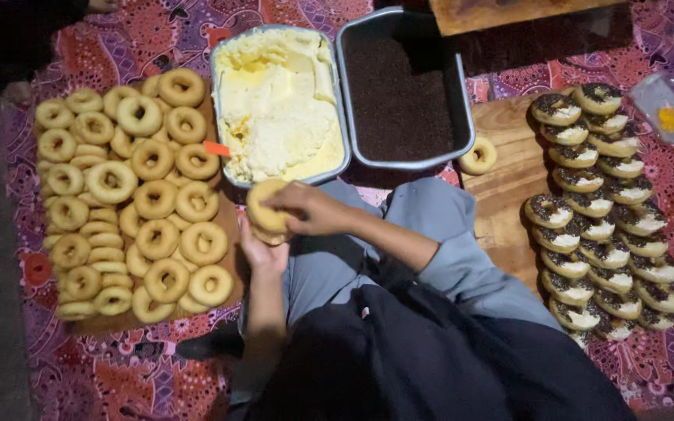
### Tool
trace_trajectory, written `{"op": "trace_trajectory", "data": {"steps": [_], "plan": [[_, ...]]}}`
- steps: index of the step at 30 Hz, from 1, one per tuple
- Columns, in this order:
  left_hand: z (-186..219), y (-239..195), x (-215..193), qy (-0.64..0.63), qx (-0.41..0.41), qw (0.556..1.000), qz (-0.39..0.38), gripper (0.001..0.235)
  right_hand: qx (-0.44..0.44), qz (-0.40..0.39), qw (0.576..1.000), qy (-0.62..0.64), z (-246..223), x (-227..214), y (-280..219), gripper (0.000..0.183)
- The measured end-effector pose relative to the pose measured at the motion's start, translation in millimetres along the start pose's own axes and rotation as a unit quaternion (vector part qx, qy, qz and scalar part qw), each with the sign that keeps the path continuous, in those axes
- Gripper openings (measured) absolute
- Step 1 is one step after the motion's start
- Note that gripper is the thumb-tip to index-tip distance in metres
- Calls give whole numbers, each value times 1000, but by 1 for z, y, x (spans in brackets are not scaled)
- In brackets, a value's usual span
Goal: The person dips donuts into a yellow cream and then into a dark topping, placing them on a wooden board. Later, the person uses a grater to sprinkle a white topping over the arranged donuts.
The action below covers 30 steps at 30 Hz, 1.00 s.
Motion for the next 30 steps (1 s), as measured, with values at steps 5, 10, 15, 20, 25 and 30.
{"op": "trace_trajectory", "data": {"steps": [5,10,15,20,25,30], "plan": [[-25,-17,33,0,-34,997,-69,67,189,103,976,-24,-19,-48,-39,52],[-47,-31,50,91,-49,993,-53,62,-29,-2,999,-38,-61,-49,-81,60],[-51,-34,56,63,-51,993,-90,56,46,119,987,-94,-76,-80,-102,55],[-62,-46,73,157,3,979,-134,52,39,117,990,63,-85,-57,-115,57],[-77,-64,96,306,55,938,-153,54,254,282,856,351,-66,-41,-124,54],[-81,-61,95,149,-99,978,-105,59,38,144,979,-142,-90,-85,-110,42]]}}
Point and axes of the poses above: each hand's wrist, its own y-axis towards the middle knuckle, its own x-axis out of the palm, z = x × y, the point moved 3 cm from there along y, towards the middle knuckle, and after that the axes turned 1 degree about y, right-handed, at the moved point
